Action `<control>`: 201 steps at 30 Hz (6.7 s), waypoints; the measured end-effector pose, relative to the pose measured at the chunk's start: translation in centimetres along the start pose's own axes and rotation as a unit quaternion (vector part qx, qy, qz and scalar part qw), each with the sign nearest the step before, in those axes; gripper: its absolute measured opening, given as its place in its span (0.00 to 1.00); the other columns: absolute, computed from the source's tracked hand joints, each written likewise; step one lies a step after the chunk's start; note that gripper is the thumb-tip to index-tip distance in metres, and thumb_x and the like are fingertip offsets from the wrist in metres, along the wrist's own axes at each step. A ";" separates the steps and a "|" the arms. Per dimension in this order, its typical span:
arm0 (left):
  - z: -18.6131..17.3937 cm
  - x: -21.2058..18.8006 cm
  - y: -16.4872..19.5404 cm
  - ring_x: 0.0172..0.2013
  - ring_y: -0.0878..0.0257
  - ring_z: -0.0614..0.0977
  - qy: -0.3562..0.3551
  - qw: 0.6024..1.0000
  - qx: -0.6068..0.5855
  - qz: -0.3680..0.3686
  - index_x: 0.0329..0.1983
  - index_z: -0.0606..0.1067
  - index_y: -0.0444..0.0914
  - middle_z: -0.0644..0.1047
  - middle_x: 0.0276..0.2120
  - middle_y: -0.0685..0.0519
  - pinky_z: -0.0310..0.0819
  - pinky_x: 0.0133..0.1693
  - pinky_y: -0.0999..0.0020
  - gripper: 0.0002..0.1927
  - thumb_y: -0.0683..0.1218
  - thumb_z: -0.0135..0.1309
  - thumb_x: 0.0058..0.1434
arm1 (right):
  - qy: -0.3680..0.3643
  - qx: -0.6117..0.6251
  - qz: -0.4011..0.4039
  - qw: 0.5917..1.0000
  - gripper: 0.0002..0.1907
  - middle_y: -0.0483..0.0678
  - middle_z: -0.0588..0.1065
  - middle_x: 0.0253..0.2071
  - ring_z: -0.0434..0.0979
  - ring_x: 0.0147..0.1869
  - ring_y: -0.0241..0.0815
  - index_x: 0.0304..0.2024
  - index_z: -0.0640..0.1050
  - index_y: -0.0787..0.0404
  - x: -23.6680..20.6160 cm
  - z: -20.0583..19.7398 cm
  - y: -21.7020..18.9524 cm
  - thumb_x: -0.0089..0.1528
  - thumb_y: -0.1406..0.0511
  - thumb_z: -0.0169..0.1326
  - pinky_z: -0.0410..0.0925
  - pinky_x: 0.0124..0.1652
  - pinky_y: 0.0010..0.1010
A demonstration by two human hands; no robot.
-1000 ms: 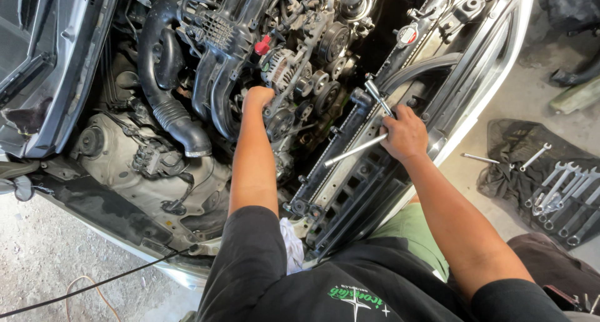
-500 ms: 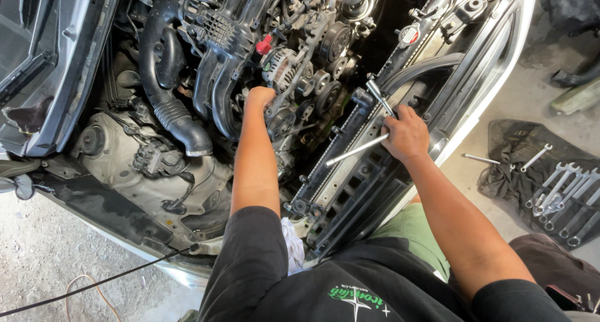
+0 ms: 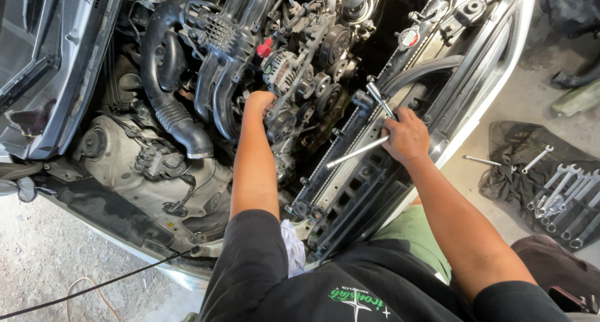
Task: The person works in the open engine bay of a car, using a socket wrench with an extension to loosen and tighten bolts on the engine near the alternator. They reach into the engine compartment with one hand while turning the wrench with the other, briefly pick up a tool from a wrench mat on the floor, and continue working on the bolts.
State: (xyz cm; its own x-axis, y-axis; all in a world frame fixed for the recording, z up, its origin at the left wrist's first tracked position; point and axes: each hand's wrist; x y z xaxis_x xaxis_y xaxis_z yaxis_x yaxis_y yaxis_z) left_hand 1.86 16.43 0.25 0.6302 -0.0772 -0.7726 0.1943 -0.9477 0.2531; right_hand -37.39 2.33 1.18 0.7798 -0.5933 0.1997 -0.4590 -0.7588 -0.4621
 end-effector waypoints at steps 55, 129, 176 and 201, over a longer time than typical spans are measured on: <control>-1.3 0.8 0.8 0.41 0.49 0.85 0.039 0.968 0.243 0.053 0.43 0.86 0.37 0.84 0.41 0.41 0.76 0.42 0.55 0.19 0.51 0.55 0.55 | -0.002 0.001 0.005 1.000 0.06 0.48 0.72 0.43 0.75 0.50 0.49 0.32 0.81 0.56 0.5 -0.7 -0.7 0.52 0.64 0.63 0.72 0.44 0.41; -0.9 2.1 0.0 0.27 0.56 0.79 -0.030 0.973 0.221 0.056 0.36 0.83 0.33 0.83 0.32 0.49 0.71 0.32 0.59 0.20 0.56 0.59 0.58 | 0.002 0.004 -0.008 1.000 0.06 0.48 0.73 0.46 0.75 0.50 0.50 0.33 0.81 0.57 0.5 -0.7 -0.8 0.52 0.65 0.62 0.72 0.43 0.41; -3.4 4.2 -11.2 0.28 0.49 0.80 0.046 0.833 0.087 0.545 0.46 0.83 0.43 0.78 0.22 0.48 0.75 0.34 0.54 0.11 0.51 0.62 0.62 | -0.074 -0.080 0.021 0.994 0.03 0.51 0.73 0.47 0.73 0.44 0.50 0.36 0.81 0.52 -4.5 5.6 2.7 0.60 0.66 0.60 0.69 0.43 0.36; -3.8 5.8 -9.9 0.26 0.48 0.79 -0.060 0.832 0.068 0.547 0.47 0.85 0.46 0.78 0.23 0.47 0.72 0.31 0.53 0.13 0.48 0.62 0.58 | -0.090 -0.112 0.019 0.989 0.03 0.48 0.73 0.46 0.71 0.44 0.48 0.35 0.81 0.51 -5.1 5.7 3.5 0.59 0.67 0.60 0.65 0.41 0.35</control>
State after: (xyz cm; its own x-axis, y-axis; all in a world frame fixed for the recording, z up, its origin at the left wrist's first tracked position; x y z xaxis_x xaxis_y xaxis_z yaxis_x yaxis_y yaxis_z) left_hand 6.50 26.54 -4.53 0.2934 -0.9392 -0.1781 -0.5388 -0.3163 0.7808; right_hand -40.54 4.19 -6.39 0.8138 -0.5808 0.0194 -0.5568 -0.7889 -0.2601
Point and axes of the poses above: each hand's wrist, its own x-axis towards the middle knuckle, its own z-axis out of the palm, y = z × x
